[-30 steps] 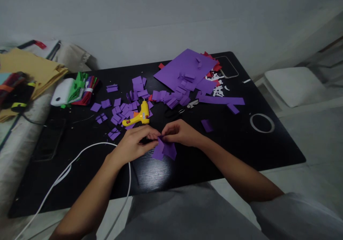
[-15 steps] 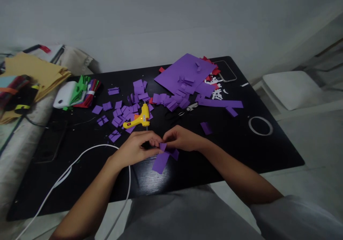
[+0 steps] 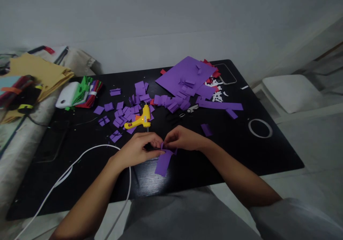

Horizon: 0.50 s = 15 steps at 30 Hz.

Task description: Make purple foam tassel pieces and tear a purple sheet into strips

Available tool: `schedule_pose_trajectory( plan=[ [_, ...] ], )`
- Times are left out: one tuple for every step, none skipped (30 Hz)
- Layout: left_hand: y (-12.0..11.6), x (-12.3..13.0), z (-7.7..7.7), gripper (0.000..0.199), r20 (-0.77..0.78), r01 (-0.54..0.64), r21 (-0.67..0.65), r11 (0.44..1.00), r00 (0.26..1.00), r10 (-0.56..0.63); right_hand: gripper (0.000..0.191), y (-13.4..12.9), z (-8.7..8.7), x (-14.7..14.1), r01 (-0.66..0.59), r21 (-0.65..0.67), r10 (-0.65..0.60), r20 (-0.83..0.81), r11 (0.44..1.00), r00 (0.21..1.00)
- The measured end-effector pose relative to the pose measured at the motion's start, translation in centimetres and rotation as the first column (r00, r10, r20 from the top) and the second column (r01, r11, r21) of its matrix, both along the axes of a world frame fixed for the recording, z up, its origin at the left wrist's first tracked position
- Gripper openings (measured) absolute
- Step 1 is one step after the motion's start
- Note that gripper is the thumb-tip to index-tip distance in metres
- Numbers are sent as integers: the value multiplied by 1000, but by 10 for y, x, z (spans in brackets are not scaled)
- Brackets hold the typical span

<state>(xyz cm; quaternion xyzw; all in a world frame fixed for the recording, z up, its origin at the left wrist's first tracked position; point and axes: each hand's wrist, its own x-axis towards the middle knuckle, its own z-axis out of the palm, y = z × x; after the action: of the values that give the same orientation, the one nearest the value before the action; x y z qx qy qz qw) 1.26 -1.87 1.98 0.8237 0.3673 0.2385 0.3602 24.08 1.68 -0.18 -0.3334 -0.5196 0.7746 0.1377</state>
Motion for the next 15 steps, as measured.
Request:
schedule_pose_trajectory(
  plan=[
    [0, 0, 0, 12, 2, 0, 2, 1000, 1000, 0, 13, 0, 0, 0, 0, -6, 0, -7, 1000, 1000],
    [0, 0, 1, 12, 5, 1, 3, 1000, 1000, -1, 12, 1, -1, 1, -2, -11, 2, -13, 1000, 1000],
    [0, 0, 1, 12, 9, 3, 2, 1000, 1000, -3, 12, 2, -2, 1, -5, -13, 5, -18, 1000, 1000],
    [0, 1, 1, 12, 14, 4, 3, 1000, 1000, -4, 12, 2, -2, 1, -9, -15, 9, -22, 1000, 1000],
    [0, 1, 1, 12, 19, 5, 5, 1000, 1000, -5, 13, 3, -3, 2, -13, -17, 13, -26, 1000, 1000],
    [0, 1, 2, 13, 22, 5, 6, 1000, 1000, -5, 13, 4, -4, 2, -17, -20, 17, -29, 1000, 999],
    [1, 1, 2, 13, 23, 2, 8, 1000, 1000, -2, 13, 4, -4, 3, -20, -22, 20, -31, 1000, 999],
    [1, 0, 2, 13, 22, -3, 9, 1000, 1000, 3, 13, 4, -5, 3, -19, -25, 19, -33, 1000, 999],
    [1, 0, 2, 13, 19, -9, 11, 1000, 1000, 9, 13, 5, -5, 3, -14, -29, 13, -35, 999, 999],
    [1, -1, 2, 13, 14, -19, 15, 1000, 1000, 19, 13, 4, -5, 2, -2, -34, 1, -40, 999, 999],
    [2, -2, 2, 13, 8, -32, 22, 999, 999, 31, 16, 4, -5, 2, 20, -40, -22, -47, 999, 999],
    [2, -3, 1, 13, 3, -50, 33, 998, 999, 50, 19, 4, -4, 1, 62, -42, -65, -58, 997, 996],
    [3, -4, 0, 13, 5, -79, 50, 996, 997, 79, 24, 3, -4, 0, 124, -34, -126, -71, 992, 990],
    [3, -4, -1, 14, 13, -118, 69, 991, 993, 117, 29, 2, -3, -1, 199, -16, -199, -86, 980, 976],
    [3, -4, -2, 16, 26, -162, 90, 983, 987, 160, 34, 1, -2, -1, 276, 11, -273, -105, 961, 956]
  ],
)
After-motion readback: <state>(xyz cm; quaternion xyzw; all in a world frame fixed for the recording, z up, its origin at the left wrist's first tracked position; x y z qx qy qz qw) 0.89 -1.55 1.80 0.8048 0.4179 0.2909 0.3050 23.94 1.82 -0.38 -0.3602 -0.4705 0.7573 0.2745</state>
